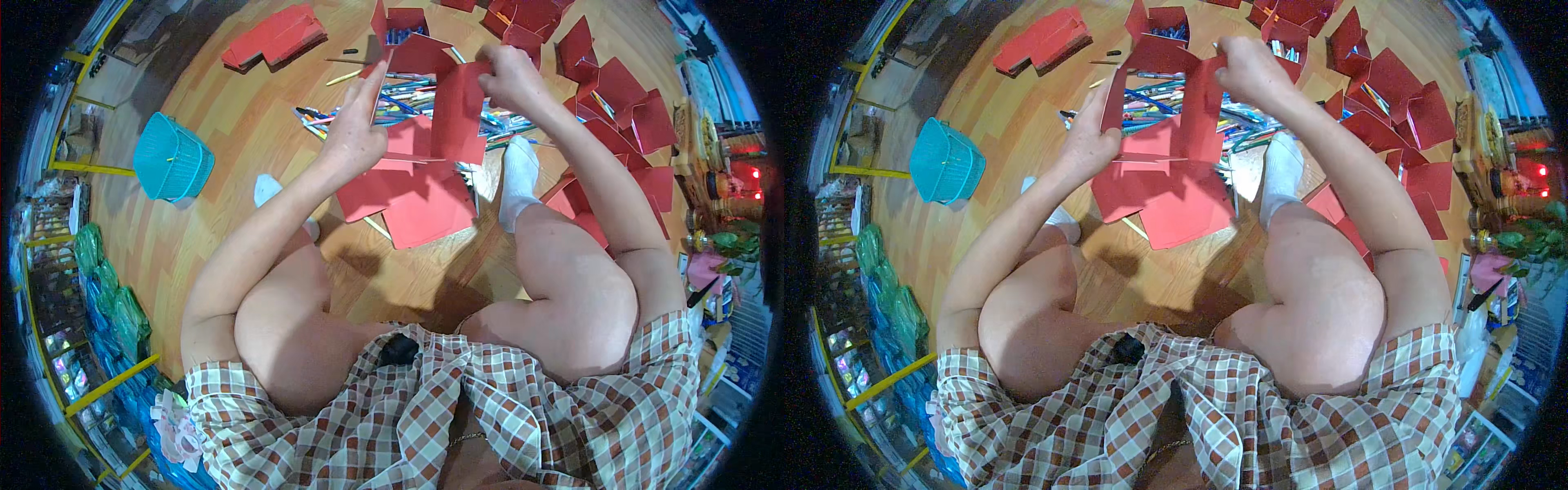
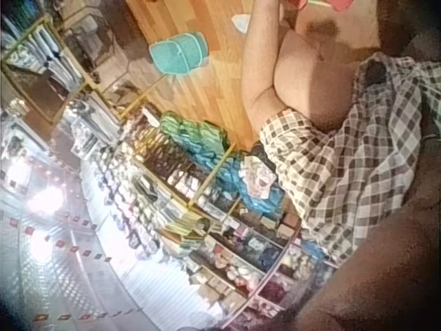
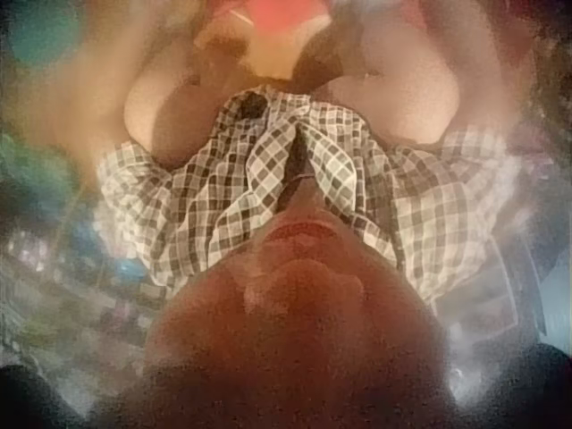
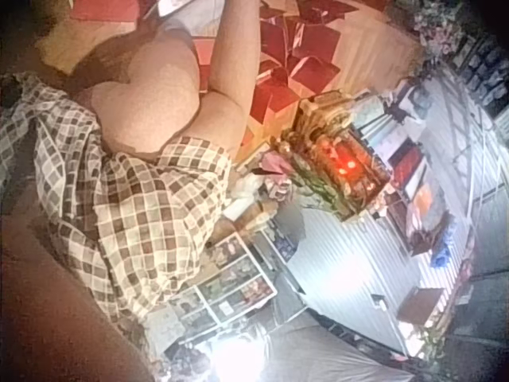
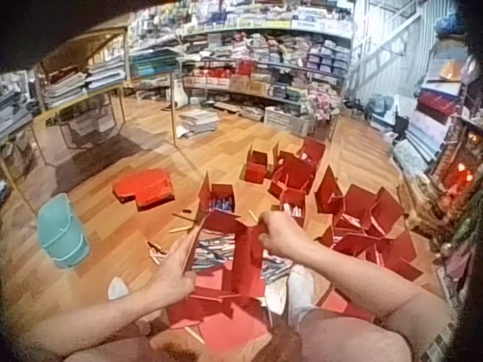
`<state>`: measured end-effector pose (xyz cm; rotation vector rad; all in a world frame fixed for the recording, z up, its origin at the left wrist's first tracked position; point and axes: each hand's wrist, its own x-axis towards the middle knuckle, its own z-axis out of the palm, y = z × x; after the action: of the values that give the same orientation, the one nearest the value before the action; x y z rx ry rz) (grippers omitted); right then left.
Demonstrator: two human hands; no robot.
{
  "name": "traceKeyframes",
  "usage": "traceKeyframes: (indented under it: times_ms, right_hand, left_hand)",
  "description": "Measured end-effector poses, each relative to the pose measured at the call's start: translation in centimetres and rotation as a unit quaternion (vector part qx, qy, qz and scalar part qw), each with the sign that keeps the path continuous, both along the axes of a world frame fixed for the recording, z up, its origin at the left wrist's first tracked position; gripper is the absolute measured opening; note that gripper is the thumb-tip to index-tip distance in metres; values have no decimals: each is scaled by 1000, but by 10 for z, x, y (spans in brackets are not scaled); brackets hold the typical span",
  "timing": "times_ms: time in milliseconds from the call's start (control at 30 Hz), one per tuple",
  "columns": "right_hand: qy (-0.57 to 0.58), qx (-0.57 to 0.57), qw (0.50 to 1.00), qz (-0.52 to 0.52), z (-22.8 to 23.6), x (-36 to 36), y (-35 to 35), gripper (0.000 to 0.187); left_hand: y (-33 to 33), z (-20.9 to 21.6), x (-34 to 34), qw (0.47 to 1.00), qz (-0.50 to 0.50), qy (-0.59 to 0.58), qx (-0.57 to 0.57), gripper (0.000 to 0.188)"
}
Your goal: Assemble red paper boxes on the floor.
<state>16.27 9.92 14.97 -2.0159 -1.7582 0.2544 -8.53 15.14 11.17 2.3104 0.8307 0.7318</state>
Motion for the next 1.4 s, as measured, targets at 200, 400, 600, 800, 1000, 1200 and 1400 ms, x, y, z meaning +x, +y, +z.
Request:
traceKeyframes:
  times_ms: [200,400,600,800,1000,1200,1400]
  right_hand:
    - [145,-104,983,-32,11,12,-4,31]
    - [141,-122,981,62,37,-4,-16,39]
    - [236,-71,961,121,64,-8,-26,42]
    - [309,-123,929,165,40,-9,-11,44]
    - [317,-210,874,304,30,-19,-1,47]
    - [113,-286,872,380,20,-45,-1,43]
    - [157,-231,909,311,22,-31,-3,44]
  left_hand:
    - [9,11,-9,890,-31,-72,-448,49]
    - [15,29,-25,845,92,-108,-516,21]
    - [29,31,-35,941,65,74,-324,8]
    - [25,52,-35,937,18,116,-330,18]
    - [10,54,-23,922,-109,18,-372,19]
    - [16,50,-23,910,-166,55,-375,29]
    - [51,58,-45,876,-128,-207,-416,61]
